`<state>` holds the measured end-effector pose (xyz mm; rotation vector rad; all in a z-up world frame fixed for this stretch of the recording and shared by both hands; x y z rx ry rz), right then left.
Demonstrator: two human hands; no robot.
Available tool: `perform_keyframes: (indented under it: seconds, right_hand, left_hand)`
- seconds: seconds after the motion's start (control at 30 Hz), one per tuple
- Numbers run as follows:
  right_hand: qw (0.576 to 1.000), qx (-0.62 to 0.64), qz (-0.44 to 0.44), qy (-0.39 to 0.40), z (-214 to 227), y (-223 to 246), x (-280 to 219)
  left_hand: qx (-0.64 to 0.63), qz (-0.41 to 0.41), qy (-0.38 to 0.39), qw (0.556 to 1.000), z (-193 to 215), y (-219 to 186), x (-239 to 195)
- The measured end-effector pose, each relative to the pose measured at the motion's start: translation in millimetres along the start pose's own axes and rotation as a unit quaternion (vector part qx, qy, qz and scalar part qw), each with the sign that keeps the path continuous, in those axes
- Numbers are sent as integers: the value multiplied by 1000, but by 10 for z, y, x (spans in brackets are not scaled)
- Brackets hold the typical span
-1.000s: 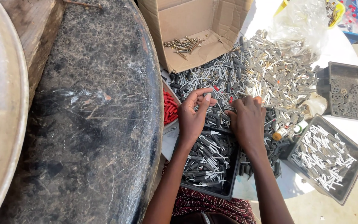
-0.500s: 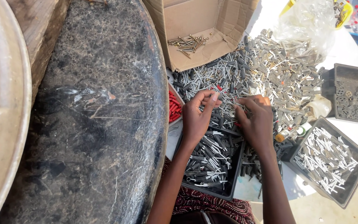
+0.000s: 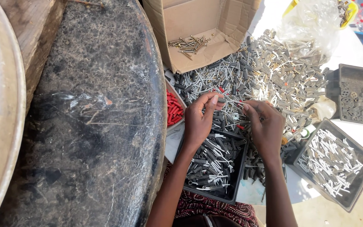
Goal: Assembling small metal pins into plastic clips by hand at a workbench
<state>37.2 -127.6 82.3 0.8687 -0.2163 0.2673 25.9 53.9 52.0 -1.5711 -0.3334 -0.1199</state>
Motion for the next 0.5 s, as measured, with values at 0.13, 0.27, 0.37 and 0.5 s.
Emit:
perform_keyframes:
  seconds: [0.13, 0.27, 0.37, 0.5]
  right_hand:
    - [1000, -16, 16, -5, -9, 99, -48]
    - [999, -10, 44, 5, -4, 208, -57]
    - [998, -24, 54, 2, -50, 161, -60]
    - [997, -36, 68, 7, -164, 173, -79]
  left_hand:
    - [18, -1, 3, 1000, 7, 9, 7]
    - [-2, -8, -5, 1000, 28, -18, 14]
    - [3, -8, 6, 1000, 7, -4, 15]
    - [27, -18, 34, 999, -27, -50, -21]
Point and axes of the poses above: each hand's wrist, its own x-axis towards the middle knuckle, its own z-axis out of the back of the hand, y = z × x, the point moved 7 cm from there along x, towards the middle knuckle, and after that the axes turned 6 degrees about y, right-handed, at the moved point
